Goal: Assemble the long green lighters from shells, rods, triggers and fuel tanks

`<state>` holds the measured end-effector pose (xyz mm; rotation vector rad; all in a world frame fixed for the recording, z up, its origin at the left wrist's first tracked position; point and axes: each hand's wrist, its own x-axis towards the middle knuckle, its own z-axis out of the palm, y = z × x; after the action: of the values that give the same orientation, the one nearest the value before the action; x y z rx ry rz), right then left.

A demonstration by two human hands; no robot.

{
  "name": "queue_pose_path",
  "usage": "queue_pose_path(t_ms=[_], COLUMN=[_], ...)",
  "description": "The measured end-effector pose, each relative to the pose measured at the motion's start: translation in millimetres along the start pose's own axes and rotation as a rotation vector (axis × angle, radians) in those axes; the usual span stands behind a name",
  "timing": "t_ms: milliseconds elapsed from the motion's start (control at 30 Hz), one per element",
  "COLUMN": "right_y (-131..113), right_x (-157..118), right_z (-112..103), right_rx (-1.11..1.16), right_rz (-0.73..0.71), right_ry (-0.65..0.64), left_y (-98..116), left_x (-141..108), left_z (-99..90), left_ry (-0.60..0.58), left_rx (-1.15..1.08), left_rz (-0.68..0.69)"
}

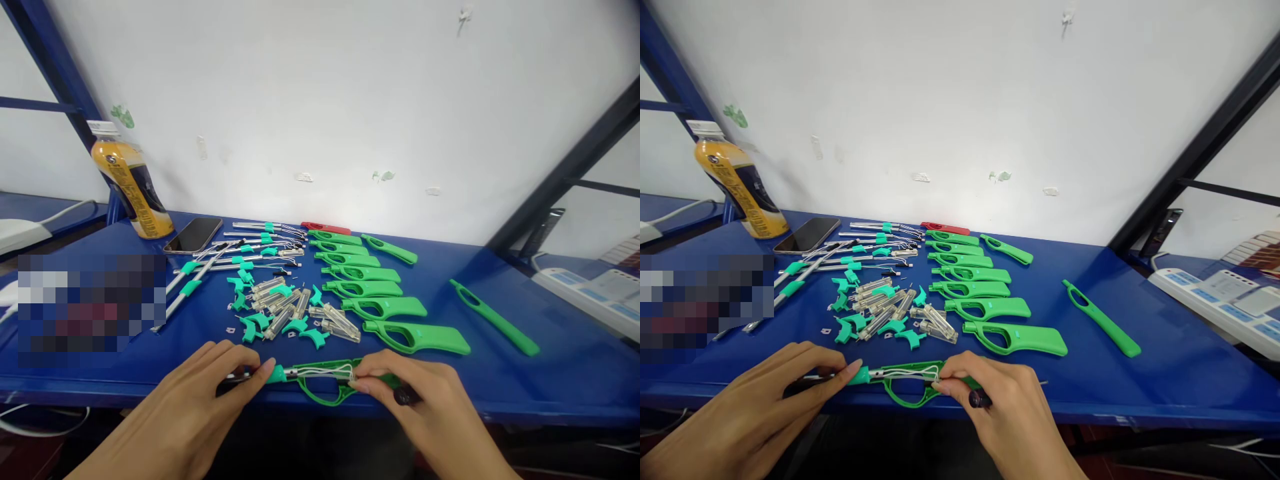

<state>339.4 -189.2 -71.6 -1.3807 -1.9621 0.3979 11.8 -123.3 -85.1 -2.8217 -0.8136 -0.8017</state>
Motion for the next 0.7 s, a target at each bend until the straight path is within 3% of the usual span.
queue_pose_path(t_ms=[100,233,533,700], right_y=[-1,-1,-4,-5], right_x=[0,1,-1,-1], right_z=[0,0,3,4], right_rx=[0.012,0.024,0.05,0.056], right_rz=[0.021,0.03,0.016,0.018], right_ry=[-0.009,-0.01,0.044,0.048], left_y=[4,7,1,1], left_x=[-4,-8,20,17], left_z=[4.8,6.8,-5.7,-3.6], left_ry=[0.029,-0.035,0.03,0.025], left_rx=[0.071,0.12,0.121,0.081], left_rz=[0.016,-0.016,0.044,-0.007])
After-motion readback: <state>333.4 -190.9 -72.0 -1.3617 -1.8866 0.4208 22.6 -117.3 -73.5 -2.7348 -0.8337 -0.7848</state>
